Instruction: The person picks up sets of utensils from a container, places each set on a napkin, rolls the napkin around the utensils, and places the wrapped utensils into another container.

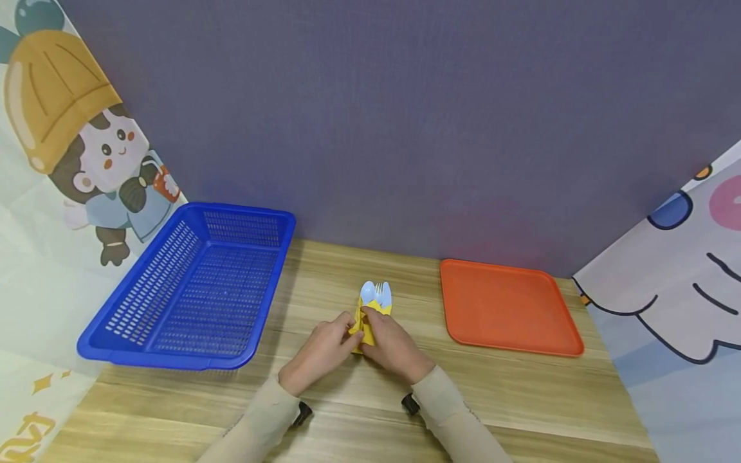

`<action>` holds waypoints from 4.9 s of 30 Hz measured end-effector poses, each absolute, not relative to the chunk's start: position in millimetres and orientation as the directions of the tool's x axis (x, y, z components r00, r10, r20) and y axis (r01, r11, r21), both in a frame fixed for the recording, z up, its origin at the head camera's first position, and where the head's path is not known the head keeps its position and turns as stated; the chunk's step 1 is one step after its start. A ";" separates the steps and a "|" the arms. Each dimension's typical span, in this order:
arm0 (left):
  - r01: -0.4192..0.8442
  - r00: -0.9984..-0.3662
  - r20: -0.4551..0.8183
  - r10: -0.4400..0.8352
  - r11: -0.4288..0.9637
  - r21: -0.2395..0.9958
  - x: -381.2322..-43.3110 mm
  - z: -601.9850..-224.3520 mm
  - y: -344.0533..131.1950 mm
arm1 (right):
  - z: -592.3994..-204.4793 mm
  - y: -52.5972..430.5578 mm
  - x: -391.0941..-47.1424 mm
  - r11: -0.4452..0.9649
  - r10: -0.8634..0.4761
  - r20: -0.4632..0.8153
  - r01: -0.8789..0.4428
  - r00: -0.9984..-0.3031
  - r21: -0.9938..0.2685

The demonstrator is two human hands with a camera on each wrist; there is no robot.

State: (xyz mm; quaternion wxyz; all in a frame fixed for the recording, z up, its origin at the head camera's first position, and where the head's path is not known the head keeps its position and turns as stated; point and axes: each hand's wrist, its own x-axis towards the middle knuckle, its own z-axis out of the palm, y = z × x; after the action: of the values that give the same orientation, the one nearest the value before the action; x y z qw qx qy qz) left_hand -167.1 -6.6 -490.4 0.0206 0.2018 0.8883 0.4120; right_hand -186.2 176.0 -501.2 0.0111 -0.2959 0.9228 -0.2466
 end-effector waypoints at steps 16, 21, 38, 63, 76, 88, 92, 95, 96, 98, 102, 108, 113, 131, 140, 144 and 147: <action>0.458 -0.880 0.197 0.433 0.662 0.594 -166.4 -489.5 5.3 | -498.9 189.6 -189.7 0.671 -0.550 0.018 -0.455 -0.835 -0.586; 0.518 -0.854 0.243 0.459 0.723 0.456 -165.2 -489.0 10.8 | -498.9 197.7 -190.9 0.615 -0.574 0.018 -0.445 -0.819 -0.651; 0.493 -0.869 0.192 0.455 0.772 0.401 -161.7 -487.2 19.5 | -500.7 207.4 -188.9 0.549 -0.611 -0.037 -0.390 -0.790 -0.739; 0.579 -0.805 0.124 0.581 0.722 0.377 -159.6 -483.5 15.2 | -496.1 203.3 -181.0 0.675 -0.377 -0.011 -0.266 -0.926 -0.688; 0.586 -0.807 0.128 0.576 0.758 0.287 -166.1 -483.9 18.4 | -497.8 201.1 -178.2 0.691 -0.261 -0.243 -0.005 -0.934 -0.723; 0.496 -0.863 0.069 0.500 0.817 0.295 -169.2 -487.5 21.7 | -500.6 205.5 -176.3 0.689 -0.217 -0.350 0.111 -0.911 -0.716; 0.431 -0.895 0.048 0.443 0.836 0.340 -168.3 -489.5 21.0 | -501.7 206.6 -175.8 0.679 -0.209 -0.359 0.129 -0.909 -0.723; 0.385 -0.911 0.025 0.411 0.827 0.409 -168.6 -491.1 18.6 | -502.4 206.6 -175.8 0.667 -0.204 -0.363 0.143 -0.909 -0.732; 0.371 -0.914 0.016 0.406 0.819 0.438 -169.5 -491.8 17.8 | -502.7 206.6 -175.8 0.663 -0.203 -0.366 0.148 -0.908 -0.734; 0.347 -0.918 0.006 0.397 0.795 0.497 -171.6 -493.5 16.0 | -502.6 206.4 -176.2 0.658 -0.206 -0.372 0.154 -0.905 -0.737; 0.268 -0.927 -0.052 0.371 0.754 0.600 -177.8 -495.9 13.8 | -503.4 206.5 -176.9 0.644 -0.214 -0.385 0.167 -0.898 -0.746; 0.175 -0.929 -0.119 0.350 0.700 0.692 -186.3 -499.3 10.0 | -507.1 209.0 -178.3 0.621 -0.221 -0.401 0.189 -0.889 -0.761; 0.103 -0.917 -0.174 0.360 0.634 0.766 -193.6 -501.7 8.3 | -508.3 211.3 -179.4 0.604 -0.221 -0.413 0.208 -0.884 -0.769; -0.134 -0.882 -0.279 0.380 0.364 0.921 -197.6 -510.2 8.7 | -511.8 218.1 -181.6 0.542 -0.228 -0.444 0.266 -0.866 -0.797; -0.203 -0.860 -0.289 0.421 0.238 0.950 -197.3 -514.4 10.2 | -515.5 223.0 -183.0 0.492 -0.269 -0.438 0.268 -0.858 -0.828; -0.225 -0.841 -0.302 0.449 0.218 0.950 -197.4 -515.2 10.5 | -517.3 223.5 -183.4 0.479 -0.276 -0.439 0.274 -0.855 -0.834; -0.235 -0.831 -0.308 0.464 0.211 0.949 -196.9 -516.7 10.4 | -517.6 222.5 -182.6 0.468 -0.281 -0.434 0.273 -0.856 -0.841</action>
State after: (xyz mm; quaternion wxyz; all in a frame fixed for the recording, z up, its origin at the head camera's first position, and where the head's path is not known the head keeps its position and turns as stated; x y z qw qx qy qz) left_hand -196.9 10.4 -516.7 0.2802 0.0789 0.7258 0.6233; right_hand -182.6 222.5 -517.6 0.2684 -0.0024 0.8135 -0.5158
